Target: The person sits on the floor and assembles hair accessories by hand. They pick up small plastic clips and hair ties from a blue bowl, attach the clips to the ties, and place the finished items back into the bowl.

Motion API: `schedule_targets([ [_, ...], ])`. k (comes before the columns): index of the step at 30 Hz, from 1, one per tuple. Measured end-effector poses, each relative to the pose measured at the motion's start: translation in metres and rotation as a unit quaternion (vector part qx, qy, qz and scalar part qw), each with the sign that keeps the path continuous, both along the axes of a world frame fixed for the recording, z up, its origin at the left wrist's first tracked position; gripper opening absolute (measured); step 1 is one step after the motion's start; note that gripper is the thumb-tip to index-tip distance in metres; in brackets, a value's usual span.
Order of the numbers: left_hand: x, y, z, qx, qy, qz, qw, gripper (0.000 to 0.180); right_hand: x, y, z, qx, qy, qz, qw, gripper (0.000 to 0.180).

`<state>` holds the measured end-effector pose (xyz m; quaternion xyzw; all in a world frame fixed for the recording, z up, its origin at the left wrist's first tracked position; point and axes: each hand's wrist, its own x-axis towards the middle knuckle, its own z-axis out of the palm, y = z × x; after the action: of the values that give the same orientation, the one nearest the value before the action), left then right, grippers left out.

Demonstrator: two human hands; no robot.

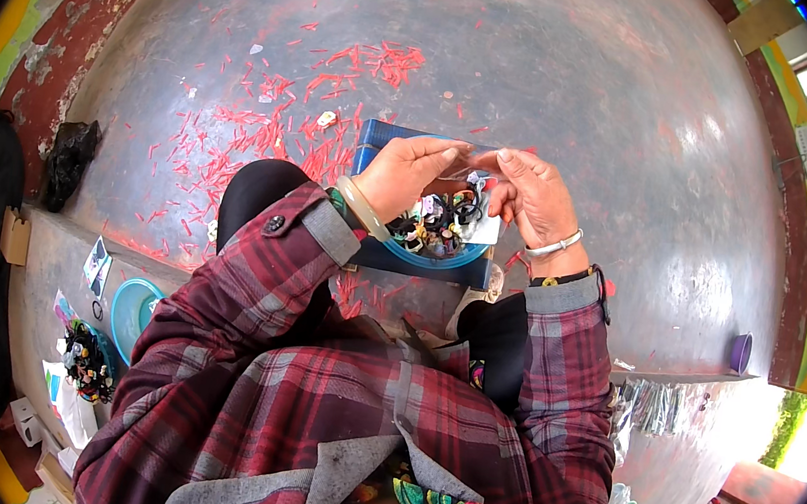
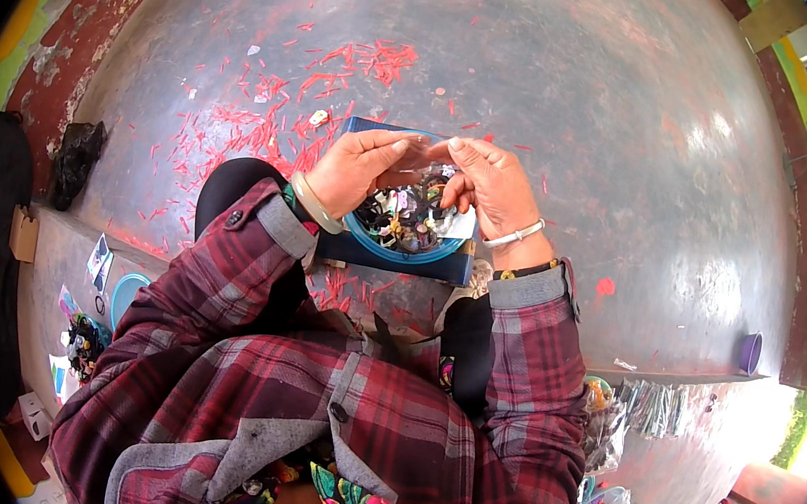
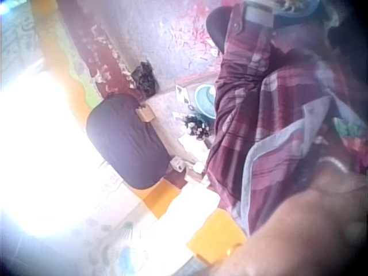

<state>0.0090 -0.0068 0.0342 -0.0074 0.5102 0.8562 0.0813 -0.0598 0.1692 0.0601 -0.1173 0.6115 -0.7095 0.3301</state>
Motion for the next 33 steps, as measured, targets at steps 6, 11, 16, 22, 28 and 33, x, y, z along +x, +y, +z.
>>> schedule_targets([
  [6,0.001,0.001,0.0,0.023,0.008,-0.01,1.0,0.032,-0.001,-0.001,0.002,-0.024,-0.029,0.039,0.999,0.032],
  [11,0.0,0.001,-0.007,0.016,0.002,0.0,1.0,0.033,-0.006,0.004,-0.005,0.051,0.011,0.101,0.993,0.036],
  [16,0.002,0.001,-0.002,0.005,0.016,-0.011,1.0,0.032,-0.005,0.002,-0.001,0.016,-0.019,0.078,0.997,0.038],
  [22,0.002,-0.001,0.001,-0.023,0.003,-0.023,0.999,0.032,-0.003,0.001,0.002,0.038,-0.014,0.072,0.997,0.038],
  [28,0.001,0.001,0.0,0.038,-0.032,0.02,0.999,0.031,-0.006,0.004,-0.005,0.051,0.033,0.058,0.996,0.028],
  [33,-0.002,-0.003,-0.007,0.042,-0.07,0.06,0.995,0.031,-0.008,0.004,-0.009,0.063,0.099,0.005,0.993,0.019],
])
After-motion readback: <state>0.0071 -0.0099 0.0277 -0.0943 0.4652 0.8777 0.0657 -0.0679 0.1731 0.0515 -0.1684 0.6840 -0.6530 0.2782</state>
